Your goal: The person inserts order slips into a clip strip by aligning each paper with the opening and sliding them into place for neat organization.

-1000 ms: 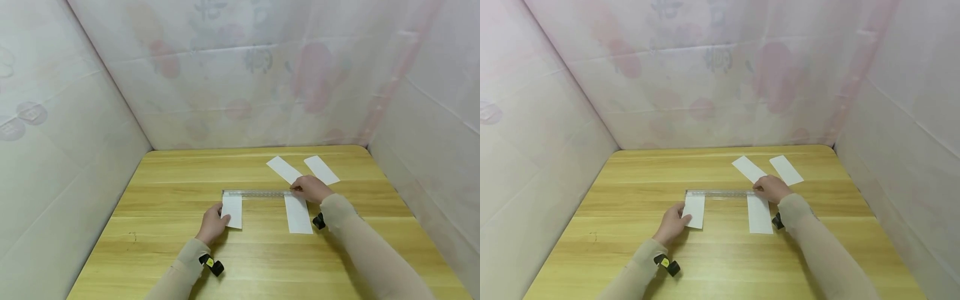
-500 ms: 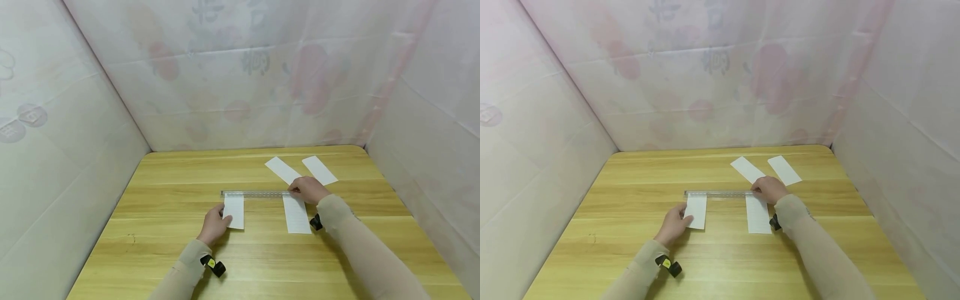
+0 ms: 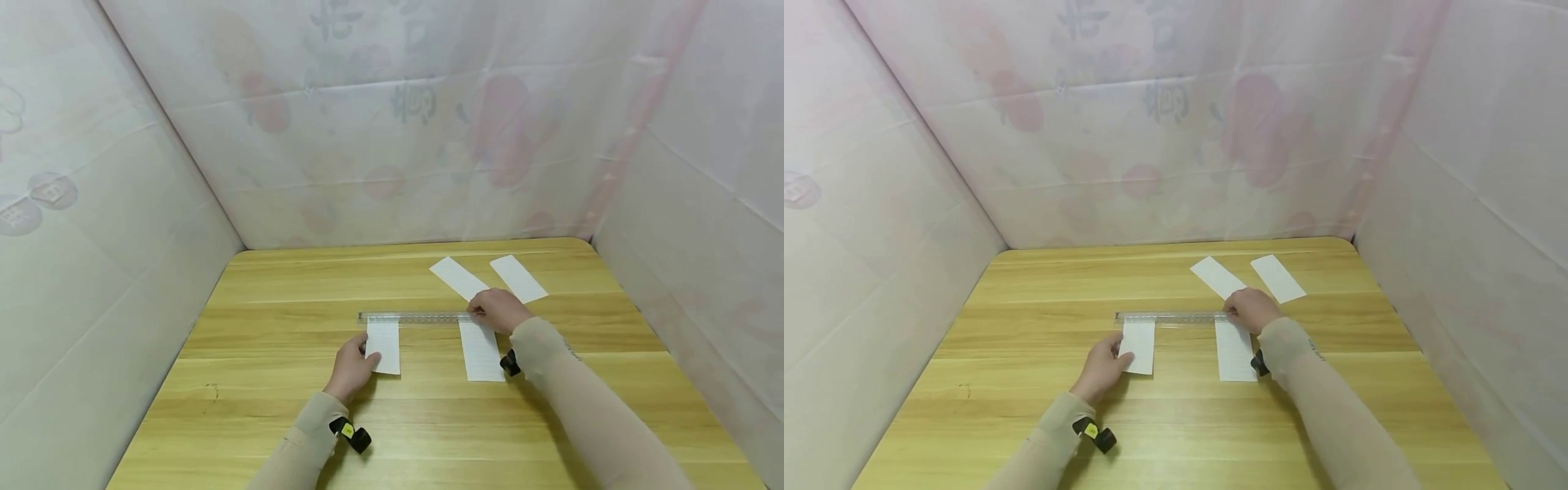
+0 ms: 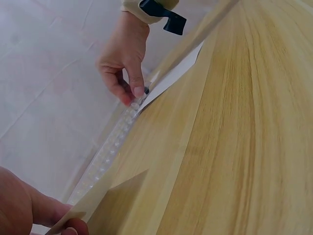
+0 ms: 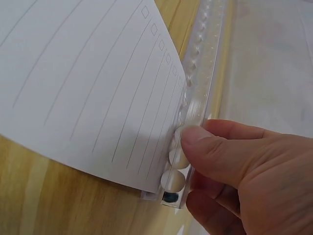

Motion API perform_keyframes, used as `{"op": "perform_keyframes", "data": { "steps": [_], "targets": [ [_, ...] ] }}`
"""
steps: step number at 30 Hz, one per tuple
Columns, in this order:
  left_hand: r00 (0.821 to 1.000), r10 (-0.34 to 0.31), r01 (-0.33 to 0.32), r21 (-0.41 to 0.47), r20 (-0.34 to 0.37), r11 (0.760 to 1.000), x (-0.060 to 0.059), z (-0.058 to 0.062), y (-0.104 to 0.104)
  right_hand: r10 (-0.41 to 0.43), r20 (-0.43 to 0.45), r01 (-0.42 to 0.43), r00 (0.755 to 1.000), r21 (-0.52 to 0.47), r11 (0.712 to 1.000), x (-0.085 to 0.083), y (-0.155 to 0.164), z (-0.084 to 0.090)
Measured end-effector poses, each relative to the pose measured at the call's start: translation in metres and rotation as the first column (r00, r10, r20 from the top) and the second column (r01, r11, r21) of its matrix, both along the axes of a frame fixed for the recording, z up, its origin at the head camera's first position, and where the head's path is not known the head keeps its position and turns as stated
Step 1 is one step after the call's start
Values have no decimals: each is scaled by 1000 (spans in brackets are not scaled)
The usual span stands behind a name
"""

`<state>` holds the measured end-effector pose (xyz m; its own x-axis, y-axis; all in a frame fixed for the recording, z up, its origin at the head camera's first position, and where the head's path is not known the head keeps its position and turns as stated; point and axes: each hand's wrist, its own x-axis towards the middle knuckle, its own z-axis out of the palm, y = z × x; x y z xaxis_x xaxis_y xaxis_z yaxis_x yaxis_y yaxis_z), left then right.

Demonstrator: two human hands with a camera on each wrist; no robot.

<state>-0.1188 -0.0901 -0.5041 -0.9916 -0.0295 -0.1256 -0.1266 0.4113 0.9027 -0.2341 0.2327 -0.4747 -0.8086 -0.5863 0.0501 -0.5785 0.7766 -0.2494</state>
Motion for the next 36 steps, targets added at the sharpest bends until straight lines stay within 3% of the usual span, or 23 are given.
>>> {"op": "perform_keyframes", "data": {
  "steps": [7,16,27,36],
  "targets": [
    [1000,6,-7,43,21,999,-5,-6,1,-35,-35,38,999,104,994,0,-9,8],
    [999,-4,-3,123,53,992,-7,-13,3,53,-99,-28,994,233,972,-12,-16,8],
    [999,3,-10,139,51,990,-15,-16,14,66,-87,-41,994,259,965,-13,-11,14],
    [999,8,-14,109,52,994,-17,-19,8,71,-68,-47,995,305,951,-15,-18,10]
  ]
}}
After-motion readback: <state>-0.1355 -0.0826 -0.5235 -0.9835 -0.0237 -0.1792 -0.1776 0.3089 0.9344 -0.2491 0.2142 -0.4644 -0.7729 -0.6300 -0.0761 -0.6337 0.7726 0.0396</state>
